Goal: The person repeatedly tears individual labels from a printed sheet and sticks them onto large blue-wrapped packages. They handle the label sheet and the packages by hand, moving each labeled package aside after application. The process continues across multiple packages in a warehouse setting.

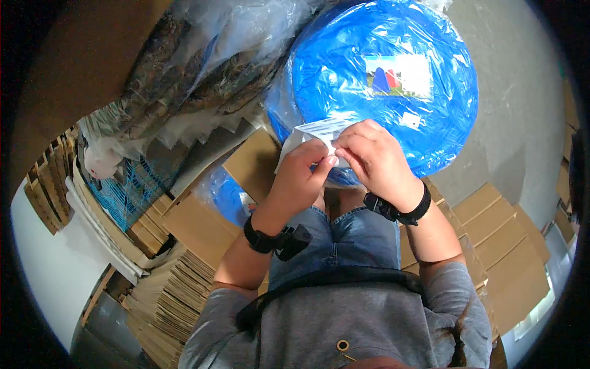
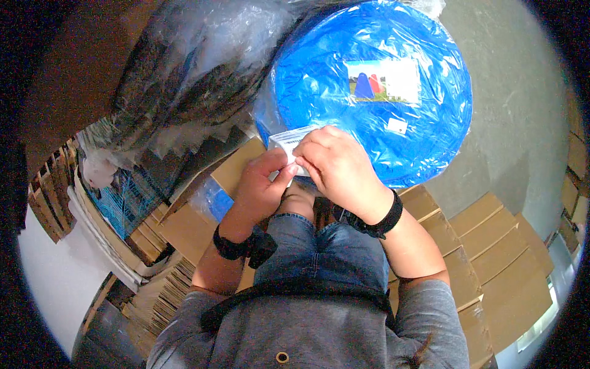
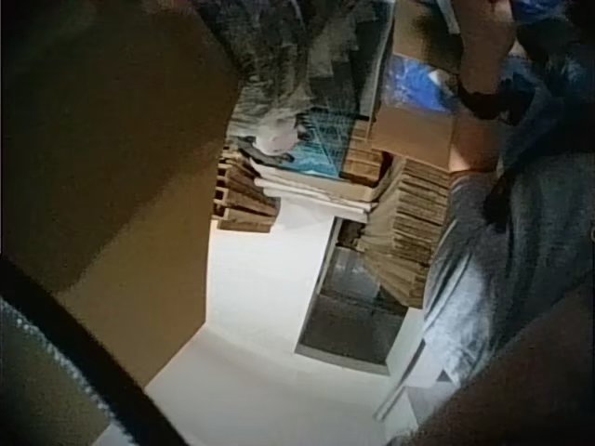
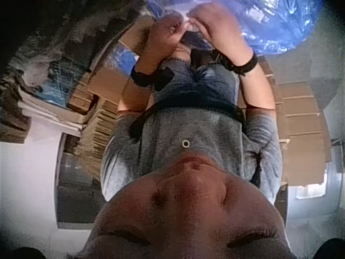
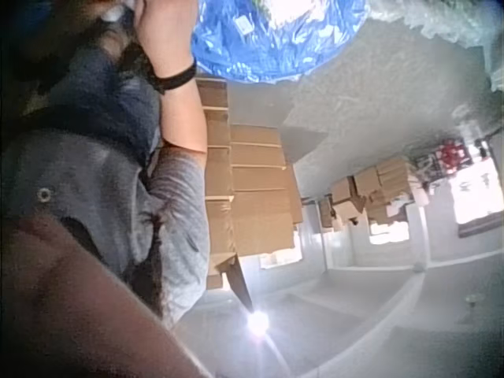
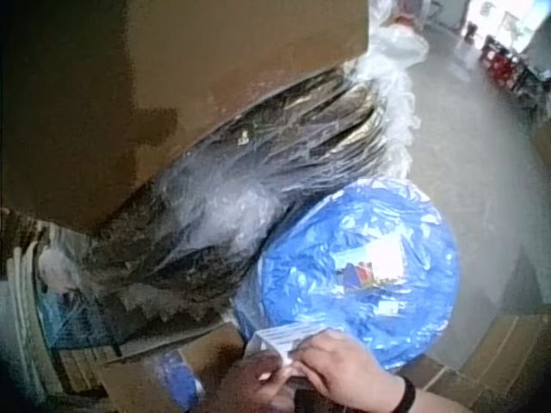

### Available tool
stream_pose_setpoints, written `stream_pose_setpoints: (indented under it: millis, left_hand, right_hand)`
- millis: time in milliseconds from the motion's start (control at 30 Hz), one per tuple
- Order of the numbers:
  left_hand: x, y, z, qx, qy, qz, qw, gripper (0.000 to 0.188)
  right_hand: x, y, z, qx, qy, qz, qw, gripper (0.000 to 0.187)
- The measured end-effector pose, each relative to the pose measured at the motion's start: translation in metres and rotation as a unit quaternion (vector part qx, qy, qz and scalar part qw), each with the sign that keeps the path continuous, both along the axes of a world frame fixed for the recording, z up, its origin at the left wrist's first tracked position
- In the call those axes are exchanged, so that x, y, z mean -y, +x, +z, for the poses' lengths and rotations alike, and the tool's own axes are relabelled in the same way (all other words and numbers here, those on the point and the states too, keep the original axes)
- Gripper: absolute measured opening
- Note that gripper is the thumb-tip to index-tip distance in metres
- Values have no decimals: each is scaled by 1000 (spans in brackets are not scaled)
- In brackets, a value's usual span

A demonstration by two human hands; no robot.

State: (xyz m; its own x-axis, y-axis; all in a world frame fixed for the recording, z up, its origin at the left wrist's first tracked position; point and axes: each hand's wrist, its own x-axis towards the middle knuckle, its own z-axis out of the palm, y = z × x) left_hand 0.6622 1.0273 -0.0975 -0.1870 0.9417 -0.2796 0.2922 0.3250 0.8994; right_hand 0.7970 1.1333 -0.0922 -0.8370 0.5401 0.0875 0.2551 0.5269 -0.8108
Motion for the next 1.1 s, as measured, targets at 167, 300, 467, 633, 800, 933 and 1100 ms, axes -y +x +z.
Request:
stream_pose_setpoints:
  millis: [167, 300, 467, 633, 800, 933, 1100]
  left_hand:
    - [3, 4, -6, 18, 29, 19, 999, 10]
    - [4, 7, -2, 24, 1, 34, 999, 10]
    - [11, 10, -10, 58, -2, 59, 997, 9]
    - [21, 14, -15, 93, -42, 131, 986, 7]
    - [27, 10, -28, 116, -28, 153, 981, 11]
    - [25, 8, -28, 181, -44, 128, 974, 13]
    - [23, 4, -25, 342, -32, 135, 929, 14]
  right_hand:
    - [2, 0, -4, 4, -14, -13, 1000, 6]
    - [4, -1, 0, 6, -34, -37, 999, 5]
    - [6, 3, -1, 20, -140, -106, 984, 5]
    - [5, 11, -13, 35, -357, -222, 907, 11]
    - [-2, 16, -9, -60, -400, -247, 880, 6]
    - [-9, 22, -10, -156, -228, -47, 960, 7]
    - [-5, 24, -10, -143, -221, 49, 964, 9]
